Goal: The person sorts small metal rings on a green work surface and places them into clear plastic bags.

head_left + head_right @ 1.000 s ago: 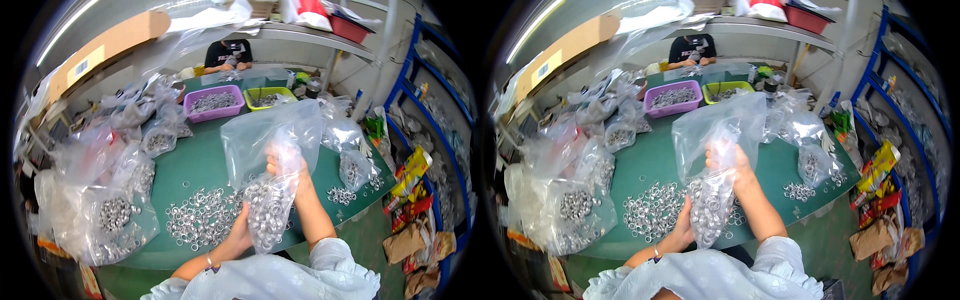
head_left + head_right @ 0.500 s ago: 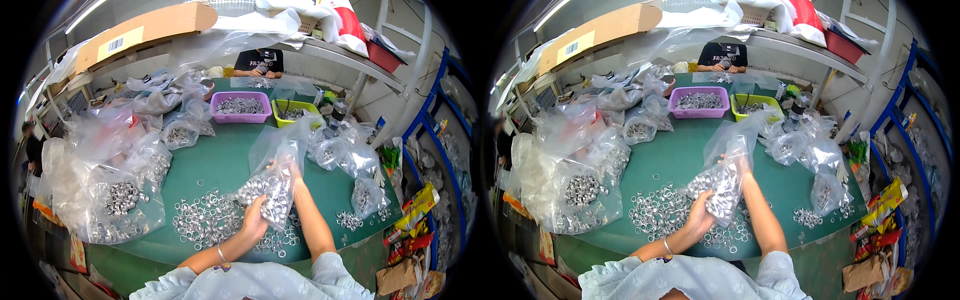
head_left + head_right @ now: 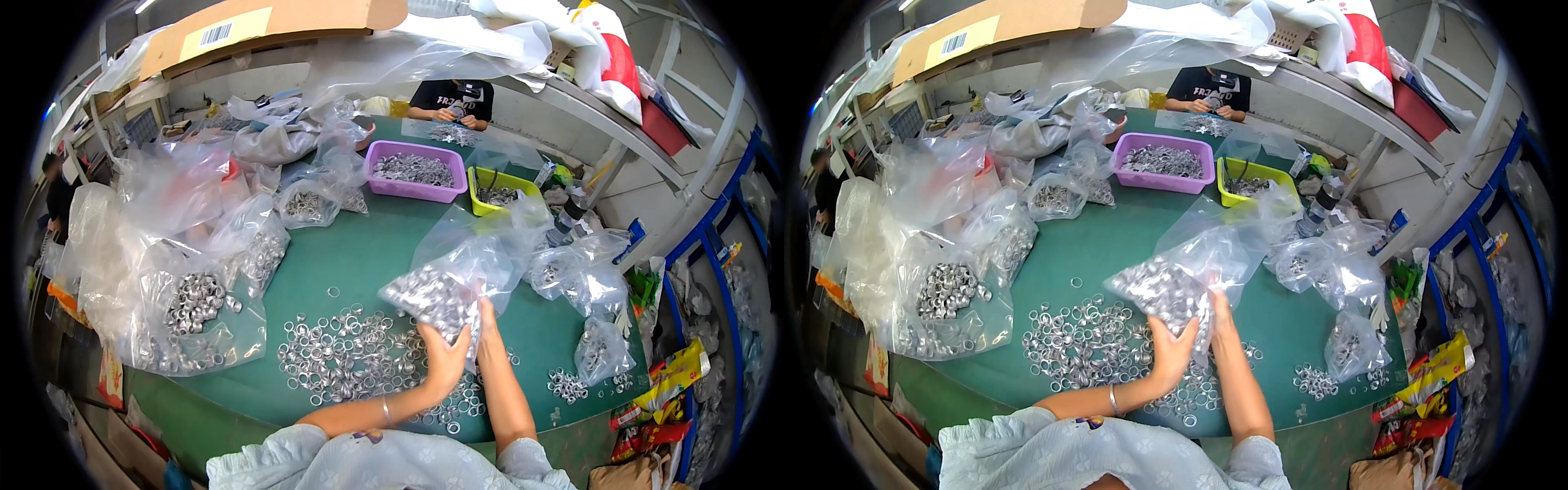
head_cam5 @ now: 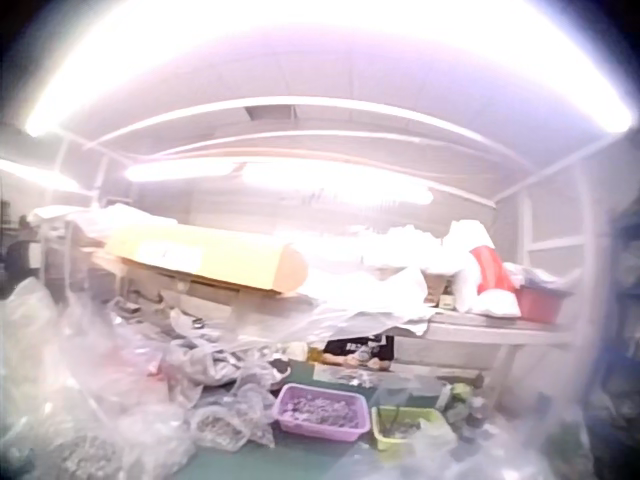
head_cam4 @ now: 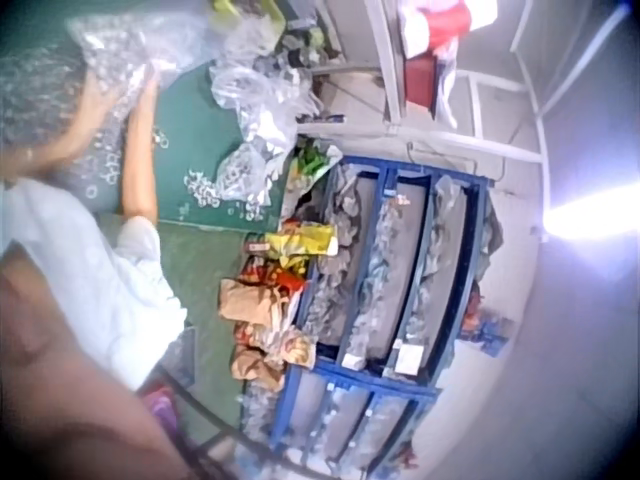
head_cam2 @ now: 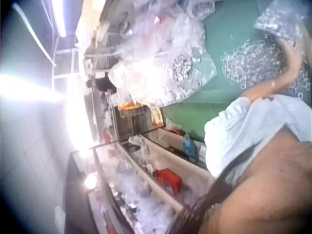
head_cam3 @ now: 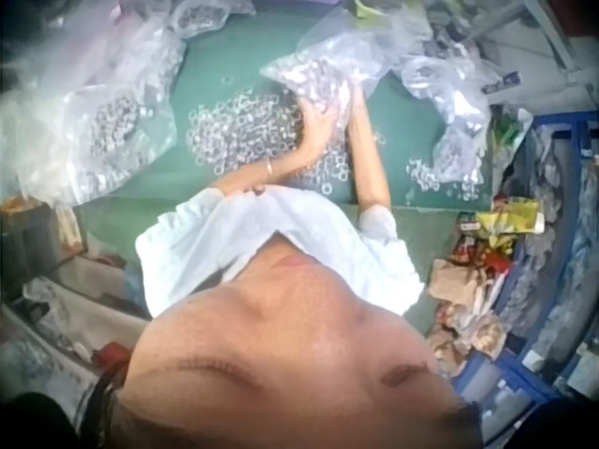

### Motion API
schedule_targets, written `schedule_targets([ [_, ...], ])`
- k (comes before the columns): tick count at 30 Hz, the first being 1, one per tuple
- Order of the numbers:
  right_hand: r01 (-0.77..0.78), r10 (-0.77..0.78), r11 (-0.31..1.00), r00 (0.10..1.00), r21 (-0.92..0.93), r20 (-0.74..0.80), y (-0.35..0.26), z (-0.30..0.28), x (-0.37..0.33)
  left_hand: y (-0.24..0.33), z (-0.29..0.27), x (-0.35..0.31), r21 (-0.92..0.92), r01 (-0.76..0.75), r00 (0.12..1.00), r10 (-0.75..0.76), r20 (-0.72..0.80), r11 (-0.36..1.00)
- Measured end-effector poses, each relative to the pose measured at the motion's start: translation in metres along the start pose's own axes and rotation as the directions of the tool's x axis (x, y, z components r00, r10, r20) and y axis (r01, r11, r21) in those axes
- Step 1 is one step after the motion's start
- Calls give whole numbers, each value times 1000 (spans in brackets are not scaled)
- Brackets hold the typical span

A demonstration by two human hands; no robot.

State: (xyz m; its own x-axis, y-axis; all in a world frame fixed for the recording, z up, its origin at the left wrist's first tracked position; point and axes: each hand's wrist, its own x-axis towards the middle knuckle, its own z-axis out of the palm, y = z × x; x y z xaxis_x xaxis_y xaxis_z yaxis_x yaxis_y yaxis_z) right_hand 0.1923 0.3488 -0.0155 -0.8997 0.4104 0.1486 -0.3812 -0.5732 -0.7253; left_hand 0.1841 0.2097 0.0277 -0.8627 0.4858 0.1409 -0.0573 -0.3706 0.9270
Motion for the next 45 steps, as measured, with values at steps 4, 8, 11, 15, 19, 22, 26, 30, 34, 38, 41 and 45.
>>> schedule_targets([
  [4,-160,183,917,983,366,-29,-11,44,28,25,4,19,404,-192,981,172,87,894],
  [8,5,10,962,999,274,-53,-20,41,44,34,16,39,399,-312,944,233,234,862],
  [11,218,-214,971,975,95,-57,-10,30,31,33,11,55,470,-430,872,220,436,771],
  [15,377,-377,926,926,-15,14,-3,30,38,30,4,79,487,-401,914,308,262,776],
  [19,432,-432,902,902,29,7,-11,16,50,9,3,98,530,-362,930,331,157,767],
  [22,199,-156,821,980,535,-124,-14,19,60,-10,-8,133,692,-264,963,224,150,672],
  [26,35,14,703,998,710,-63,-17,-43,69,-39,5,161,781,-241,951,-22,309,576],
  [30,256,-123,923,904,288,-409,-4,-62,78,-53,21,167,652,-276,953,110,284,706],
  [34,307,-232,909,935,283,-270,-5,-84,82,-49,45,165,587,-117,936,-109,335,801],
  [38,110,-120,928,993,356,6,0,-61,95,-56,35,177,537,-204,959,57,278,819],
  [41,145,-148,968,989,207,-1,-16,-70,92,-26,45,164,269,-308,913,204,352,913],
  [45,51,-251,696,952,-717,-176,-16,4,94,7,11,185,-20,-59,900,62,432,998],
])
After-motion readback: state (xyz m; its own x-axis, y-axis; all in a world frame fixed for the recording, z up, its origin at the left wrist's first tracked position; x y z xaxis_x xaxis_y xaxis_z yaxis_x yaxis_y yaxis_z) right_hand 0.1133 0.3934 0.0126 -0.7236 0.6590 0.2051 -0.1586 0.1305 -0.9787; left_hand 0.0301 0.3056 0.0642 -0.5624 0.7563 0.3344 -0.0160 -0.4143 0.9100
